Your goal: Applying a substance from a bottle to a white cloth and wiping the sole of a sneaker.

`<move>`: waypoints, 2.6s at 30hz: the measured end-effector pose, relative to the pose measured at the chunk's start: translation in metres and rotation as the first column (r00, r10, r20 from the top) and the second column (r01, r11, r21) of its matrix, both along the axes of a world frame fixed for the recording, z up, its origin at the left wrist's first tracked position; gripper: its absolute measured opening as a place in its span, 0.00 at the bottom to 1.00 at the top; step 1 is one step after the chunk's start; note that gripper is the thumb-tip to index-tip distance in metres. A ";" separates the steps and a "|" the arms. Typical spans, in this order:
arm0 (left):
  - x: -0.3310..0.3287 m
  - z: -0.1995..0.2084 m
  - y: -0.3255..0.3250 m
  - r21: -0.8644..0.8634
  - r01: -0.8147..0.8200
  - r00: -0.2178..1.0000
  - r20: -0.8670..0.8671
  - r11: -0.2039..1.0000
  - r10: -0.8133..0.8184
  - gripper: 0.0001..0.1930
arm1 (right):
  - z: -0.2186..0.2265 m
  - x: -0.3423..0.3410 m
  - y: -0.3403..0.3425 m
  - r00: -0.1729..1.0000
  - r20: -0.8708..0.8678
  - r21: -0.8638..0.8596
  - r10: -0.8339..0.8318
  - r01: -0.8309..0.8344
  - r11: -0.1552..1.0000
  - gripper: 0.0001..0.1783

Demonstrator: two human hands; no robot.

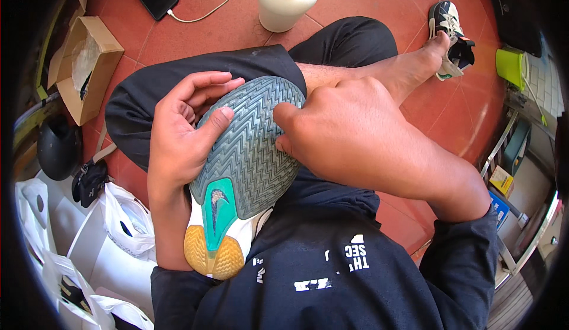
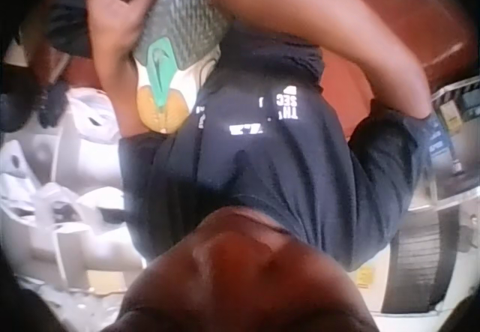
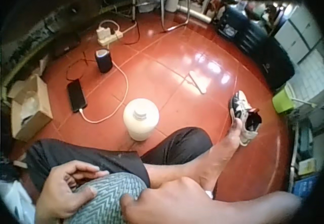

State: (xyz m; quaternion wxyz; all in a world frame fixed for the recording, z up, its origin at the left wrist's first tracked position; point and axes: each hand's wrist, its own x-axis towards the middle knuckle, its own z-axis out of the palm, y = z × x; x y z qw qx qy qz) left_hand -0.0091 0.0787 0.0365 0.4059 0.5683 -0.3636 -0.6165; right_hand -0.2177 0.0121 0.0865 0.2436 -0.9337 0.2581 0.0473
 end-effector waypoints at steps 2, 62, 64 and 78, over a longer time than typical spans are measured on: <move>0.001 0.000 0.000 0.006 -0.004 1.000 -0.010 1.000 0.004 0.20 | 0.002 0.000 0.003 1.000 0.009 -0.006 -0.025 0.025 1.000 0.06; -0.004 0.003 0.001 -0.004 0.004 1.000 -0.012 1.000 -0.004 0.19 | 0.009 -0.009 0.009 0.975 -0.196 0.300 -0.103 0.160 0.940 0.15; -0.003 0.005 0.001 -0.017 0.028 0.999 0.032 0.999 -0.027 0.19 | 0.012 -0.012 0.005 0.963 -0.249 0.290 -0.104 0.176 0.941 0.15; 0.000 0.003 0.001 -0.008 0.031 0.999 0.017 0.999 -0.031 0.19 | -0.008 -0.048 0.011 0.881 0.054 0.415 -0.470 0.408 0.813 0.12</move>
